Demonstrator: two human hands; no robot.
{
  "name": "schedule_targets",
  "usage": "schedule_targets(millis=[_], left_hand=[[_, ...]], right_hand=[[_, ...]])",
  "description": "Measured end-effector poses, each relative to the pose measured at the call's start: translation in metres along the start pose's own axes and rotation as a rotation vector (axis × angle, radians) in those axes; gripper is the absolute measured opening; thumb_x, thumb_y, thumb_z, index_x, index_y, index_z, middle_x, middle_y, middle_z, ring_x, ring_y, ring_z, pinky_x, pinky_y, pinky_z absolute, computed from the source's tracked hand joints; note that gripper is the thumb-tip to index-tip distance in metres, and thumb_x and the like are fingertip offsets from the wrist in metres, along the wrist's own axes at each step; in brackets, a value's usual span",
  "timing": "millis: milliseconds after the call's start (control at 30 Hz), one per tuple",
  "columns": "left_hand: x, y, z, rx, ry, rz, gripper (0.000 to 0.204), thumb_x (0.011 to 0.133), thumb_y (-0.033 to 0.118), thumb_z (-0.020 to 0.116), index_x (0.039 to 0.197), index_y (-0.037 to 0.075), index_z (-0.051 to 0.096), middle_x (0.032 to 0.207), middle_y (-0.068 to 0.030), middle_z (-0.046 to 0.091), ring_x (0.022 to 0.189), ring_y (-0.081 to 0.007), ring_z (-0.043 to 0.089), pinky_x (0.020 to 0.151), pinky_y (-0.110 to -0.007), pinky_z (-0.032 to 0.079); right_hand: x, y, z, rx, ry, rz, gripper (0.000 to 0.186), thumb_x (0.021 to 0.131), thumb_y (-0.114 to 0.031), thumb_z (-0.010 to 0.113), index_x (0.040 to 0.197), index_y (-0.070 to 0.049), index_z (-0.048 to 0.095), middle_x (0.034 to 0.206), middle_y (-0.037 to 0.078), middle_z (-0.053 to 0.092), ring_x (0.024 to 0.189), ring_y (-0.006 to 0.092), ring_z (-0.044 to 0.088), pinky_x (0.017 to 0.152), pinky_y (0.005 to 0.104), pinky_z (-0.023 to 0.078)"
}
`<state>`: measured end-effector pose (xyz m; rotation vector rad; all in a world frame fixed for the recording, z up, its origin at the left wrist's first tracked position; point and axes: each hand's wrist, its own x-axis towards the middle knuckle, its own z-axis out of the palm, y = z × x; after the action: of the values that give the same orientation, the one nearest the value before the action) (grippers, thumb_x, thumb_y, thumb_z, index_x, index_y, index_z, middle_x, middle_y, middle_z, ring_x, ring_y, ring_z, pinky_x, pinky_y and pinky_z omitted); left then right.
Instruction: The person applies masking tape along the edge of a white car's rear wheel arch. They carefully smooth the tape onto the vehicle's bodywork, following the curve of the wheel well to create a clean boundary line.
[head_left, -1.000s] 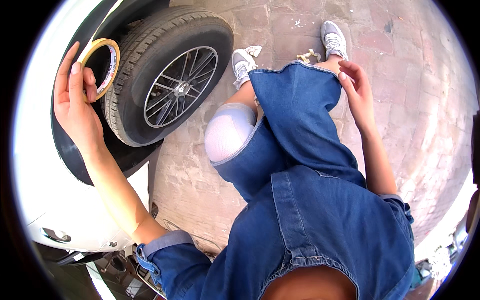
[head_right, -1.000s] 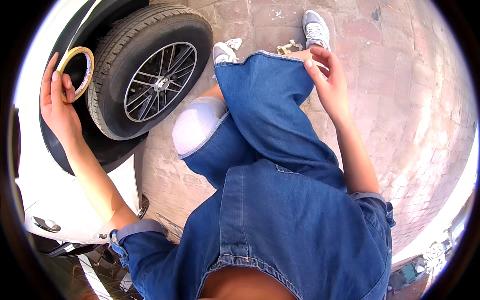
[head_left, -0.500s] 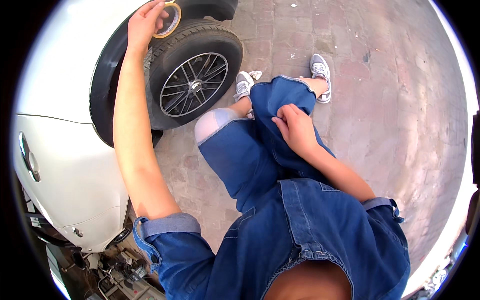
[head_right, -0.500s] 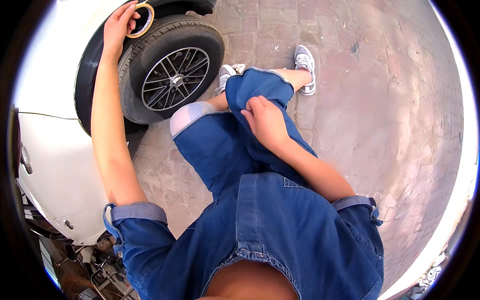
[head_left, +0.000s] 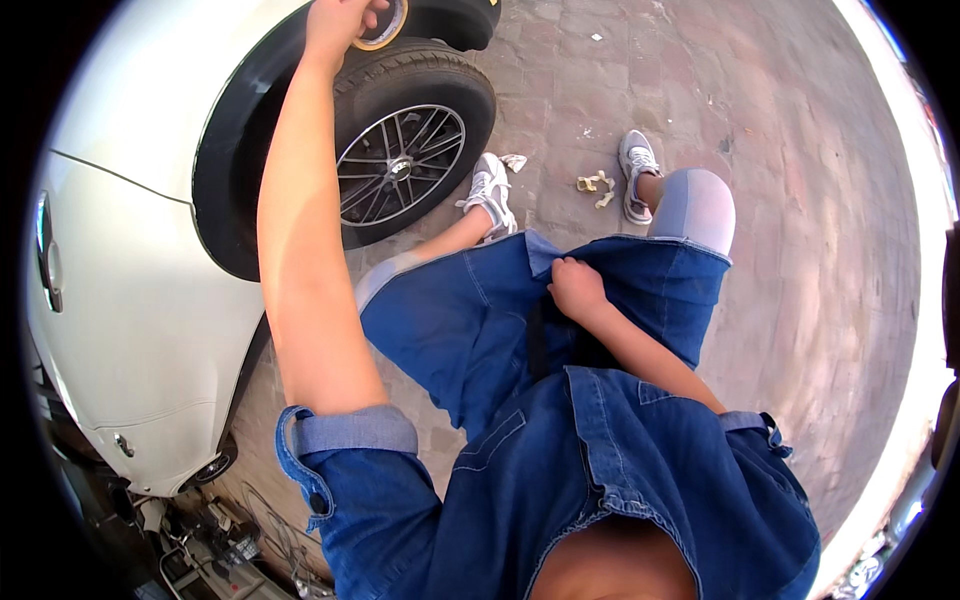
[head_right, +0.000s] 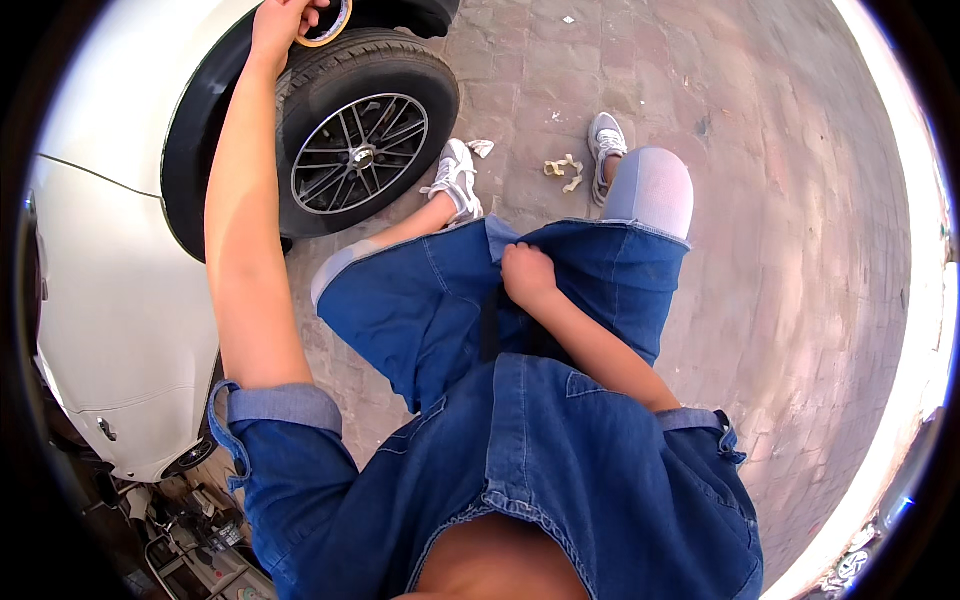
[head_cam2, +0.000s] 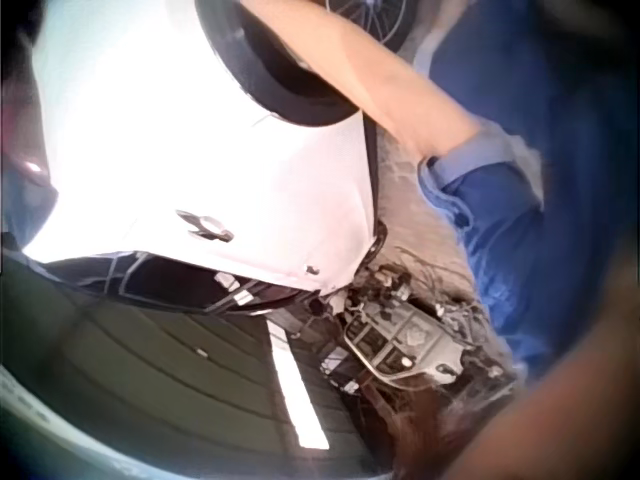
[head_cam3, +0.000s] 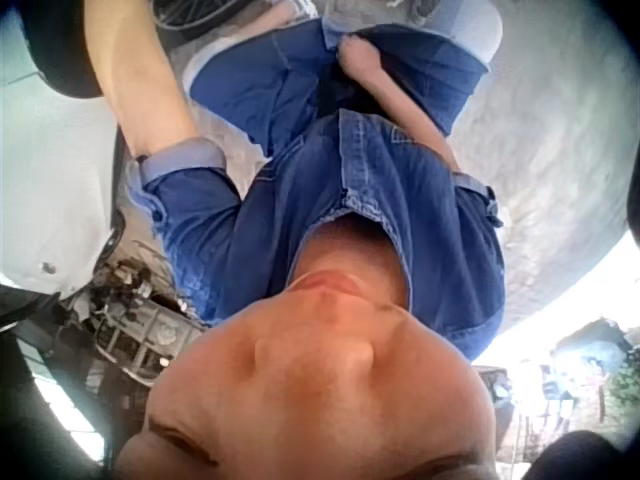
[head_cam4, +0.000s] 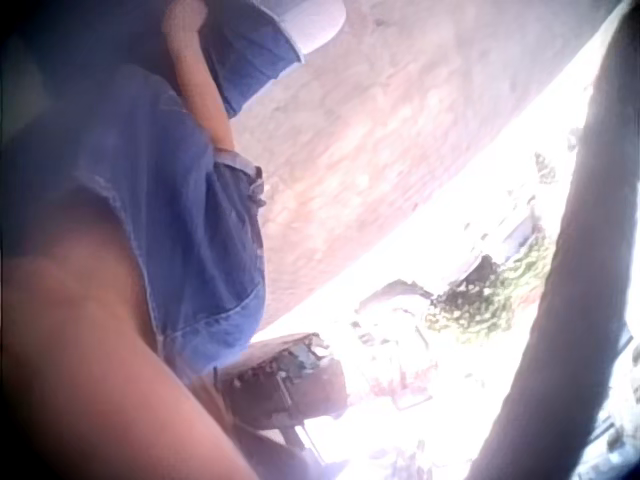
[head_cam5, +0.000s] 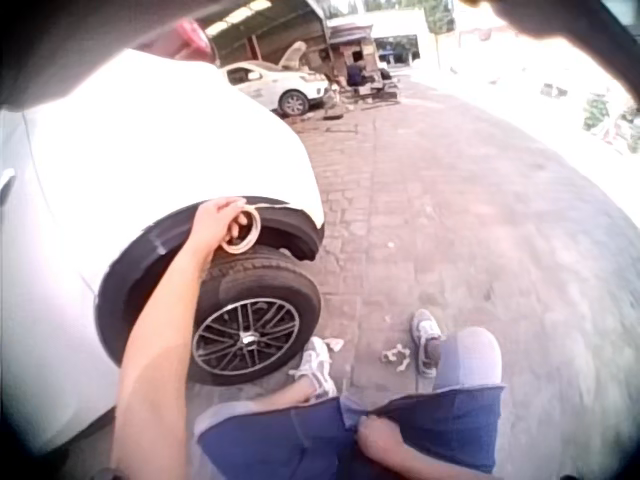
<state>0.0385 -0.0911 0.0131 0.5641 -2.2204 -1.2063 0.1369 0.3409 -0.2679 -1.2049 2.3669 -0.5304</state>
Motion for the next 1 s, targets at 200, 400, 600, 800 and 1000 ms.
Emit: schedule_targets(millis=[200,400,600,800,1000], left_hand=[[-0.006,-0.002,-0.007,-0.005,-0.026,-0.002,0.029,0.099,0.023,0.067,0.12,0.002,0.072,0.083,-0.0022,0.072,0.057,-0.006,0.055,0.05,-0.022,0.04],[-0.011,0.016,0.006,-0.01,-0.037,-0.048,0.029,0.1,0.024,0.068,0.121,0.005,0.074,0.086,0.0006,0.071,0.062,-0.003,0.053,0.055,-0.02,0.038],[-0.014,0.011,-0.001,0.043,-0.009,-0.085,0.033,0.102,0.026,0.066,0.127,0.005,0.072,0.086,0.0015,0.068,0.063,-0.003,0.051,0.056,-0.02,0.037],[-0.005,0.012,0.005,-0.022,-0.044,-0.063,0.031,0.1,0.025,0.068,0.122,0.004,0.073,0.087,-0.0002,0.072,0.062,-0.0029,0.053,0.055,-0.02,0.037],[-0.01,0.019,0.0,0.0,-0.068,-0.045,0.027,0.099,0.026,0.069,0.114,0.003,0.075,0.085,-0.0012,0.072,0.061,-0.0044,0.054,0.054,-0.021,0.038]], right_hand=[[0.035,-0.139,-0.046,0.643,0.123,-0.482,0.064,0.082,-0.022,0.083,0.133,-0.004,0.049,0.136,0.015,0.051,0.1,0.0374,0.068,0.086,0.0466,0.056],[0.075,-0.176,0.015,0.459,-0.286,-0.423,0.035,0.09,-0.022,0.075,0.112,-0.001,0.057,0.117,0.02,0.065,0.099,0.0398,0.069,0.086,0.0495,0.055],[0.064,-0.166,0.034,0.397,-0.296,-0.47,0.027,0.092,-0.024,0.07,0.102,-0.001,0.059,0.11,0.021,0.066,0.1,0.0394,0.067,0.085,0.0488,0.055],[0.077,-0.184,0.053,0.882,0.016,-0.497,0.066,0.078,-0.023,0.086,0.132,-0.003,0.054,0.132,0.019,0.054,0.128,0.0386,0.051,0.107,0.047,0.044],[0.09,-0.206,0.034,0.52,-0.341,-0.55,0.042,0.084,-0.023,0.081,0.115,-0.003,0.061,0.116,0.018,0.066,0.104,0.0382,0.063,0.095,0.0445,0.051]])
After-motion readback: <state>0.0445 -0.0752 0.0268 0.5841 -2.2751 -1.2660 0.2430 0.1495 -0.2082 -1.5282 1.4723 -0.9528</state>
